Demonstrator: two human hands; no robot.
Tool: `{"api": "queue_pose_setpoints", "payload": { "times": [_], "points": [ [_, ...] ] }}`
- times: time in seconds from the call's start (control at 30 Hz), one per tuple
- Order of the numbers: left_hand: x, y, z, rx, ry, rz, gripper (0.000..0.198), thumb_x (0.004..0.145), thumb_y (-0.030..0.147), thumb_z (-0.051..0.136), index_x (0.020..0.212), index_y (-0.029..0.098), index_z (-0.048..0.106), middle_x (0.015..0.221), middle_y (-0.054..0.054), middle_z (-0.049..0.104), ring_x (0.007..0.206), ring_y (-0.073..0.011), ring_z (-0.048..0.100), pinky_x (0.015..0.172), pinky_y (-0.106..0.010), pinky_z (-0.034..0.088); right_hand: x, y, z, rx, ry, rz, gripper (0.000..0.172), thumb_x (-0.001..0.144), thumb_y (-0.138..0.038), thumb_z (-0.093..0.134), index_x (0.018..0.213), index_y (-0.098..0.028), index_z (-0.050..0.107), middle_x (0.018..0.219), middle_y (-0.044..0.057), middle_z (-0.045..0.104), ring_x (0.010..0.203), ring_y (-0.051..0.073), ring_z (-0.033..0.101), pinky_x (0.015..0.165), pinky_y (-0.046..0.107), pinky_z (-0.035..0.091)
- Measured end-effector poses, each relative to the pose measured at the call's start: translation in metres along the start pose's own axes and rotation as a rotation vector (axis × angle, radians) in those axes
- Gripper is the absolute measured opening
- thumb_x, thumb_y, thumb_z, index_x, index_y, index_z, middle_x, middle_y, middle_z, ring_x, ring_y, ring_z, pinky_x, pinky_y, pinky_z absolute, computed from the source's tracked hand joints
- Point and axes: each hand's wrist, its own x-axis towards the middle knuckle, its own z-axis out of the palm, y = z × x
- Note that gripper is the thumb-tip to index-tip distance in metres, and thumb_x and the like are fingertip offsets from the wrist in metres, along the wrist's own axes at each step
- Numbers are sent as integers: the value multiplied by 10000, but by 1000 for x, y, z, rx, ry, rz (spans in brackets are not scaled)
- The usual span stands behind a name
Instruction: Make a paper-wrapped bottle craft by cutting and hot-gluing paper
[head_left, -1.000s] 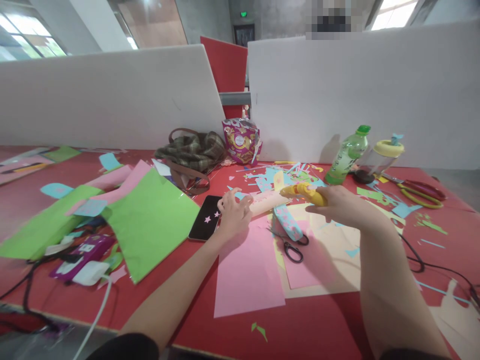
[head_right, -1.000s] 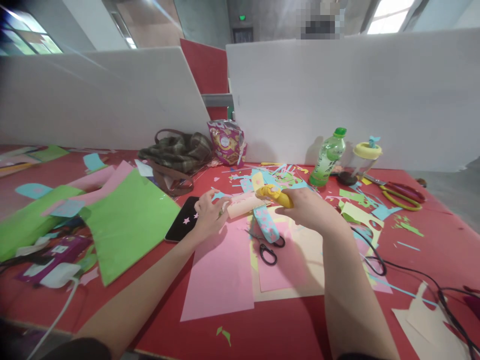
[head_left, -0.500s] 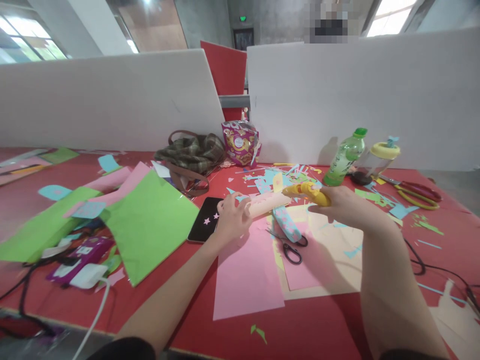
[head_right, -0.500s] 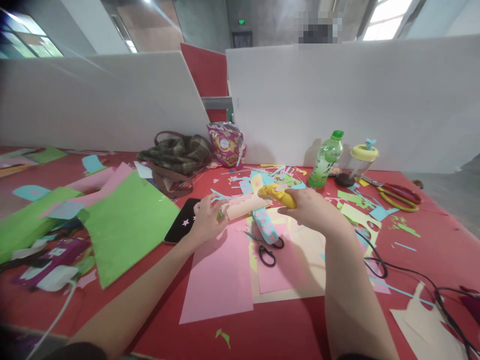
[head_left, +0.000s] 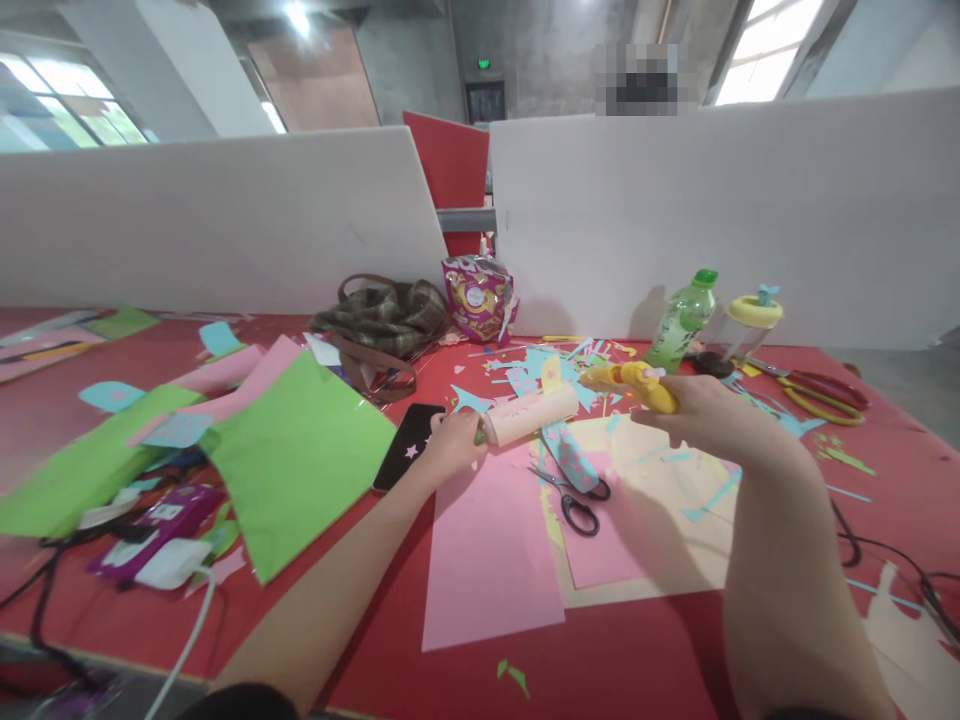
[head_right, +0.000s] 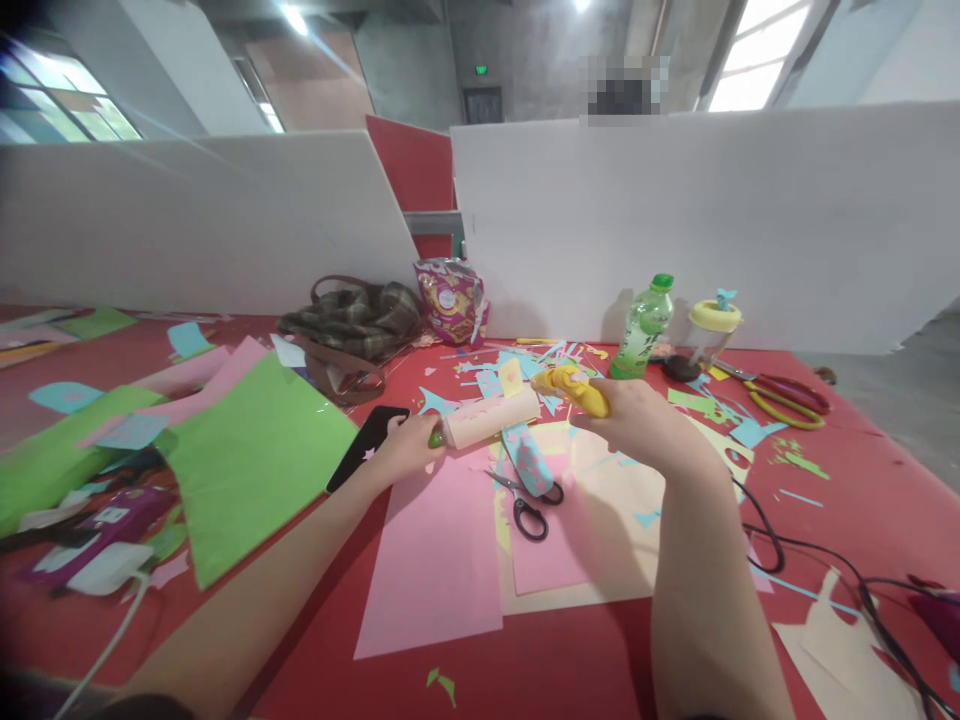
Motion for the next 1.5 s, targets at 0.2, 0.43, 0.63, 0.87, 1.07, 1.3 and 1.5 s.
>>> {"api": "queue_pose_setpoints", "payload": {
  "times": [0.2, 0.43, 0.63, 0.87, 1.07, 1.3, 1.5],
  "points": [
    [1, 4, -2, 32, 37, -17, 81, 625, 249, 499, 610, 193, 556, 692, -53, 624, 791, -248, 550, 859, -463, 197, 0, 1, 0, -1, 20, -9, 173, 683, -376, 490, 712, -206, 510, 548, -4, 565, 476, 144, 552, 397, 218, 373],
    [-4, 5, -9, 44, 168, -25, 125, 686, 256, 478, 680, 231, 601, 872, -56, 645, 960, -248, 480, 932, -530, 9, -1, 2, -1, 0, 38, -38, 170, 684, -372, 493, 679, -202, 497, 527, -9, 557, 461, 134, 542, 384, 210, 363],
    [4, -10, -20, 40, 285, -111, 143, 696, 308, 496, 719, 234, 617, 906, -68, 643, 974, -266, 472, 927, -557, -38, 0, 5, 2, 23, 44, -51, 184, 679, -385, 498, 676, -201, 500, 536, -11, 559, 439, 130, 542, 368, 211, 363],
    [30, -46, -46, 7, 399, -395, 295, 676, 427, 489, 782, 193, 635, 838, -117, 645, 875, -313, 526, 869, -553, 132, 0, 4, 0, 36, 35, -26, 160, 671, -359, 500, 687, -200, 512, 562, -12, 558, 438, 127, 550, 386, 214, 376],
    [41, -66, -54, 35, 483, -535, 390, 722, 439, 402, 915, 166, 602, 907, -162, 617, 906, -339, 510, 810, -518, 220, 0, 3, 1, 32, 35, -27, 171, 679, -368, 487, 713, -203, 516, 572, -10, 557, 447, 132, 556, 383, 215, 374],
    [55, -70, -34, 62, 304, -510, 268, 668, 310, 459, 767, 122, 623, 795, -170, 644, 820, -327, 558, 828, -549, 188, 1, 4, 2, 36, 38, -44, 184, 687, -374, 470, 700, -194, 504, 546, -13, 541, 432, 124, 539, 378, 208, 367],
    [64, -67, -19, 88, 188, -440, 210, 638, 258, 483, 737, 145, 629, 805, -147, 656, 821, -313, 565, 870, -583, 117, 4, 6, 5, 25, 42, -32, 177, 683, -368, 475, 702, -195, 504, 577, -7, 548, 446, 119, 542, 387, 201, 365]
  ]
}}
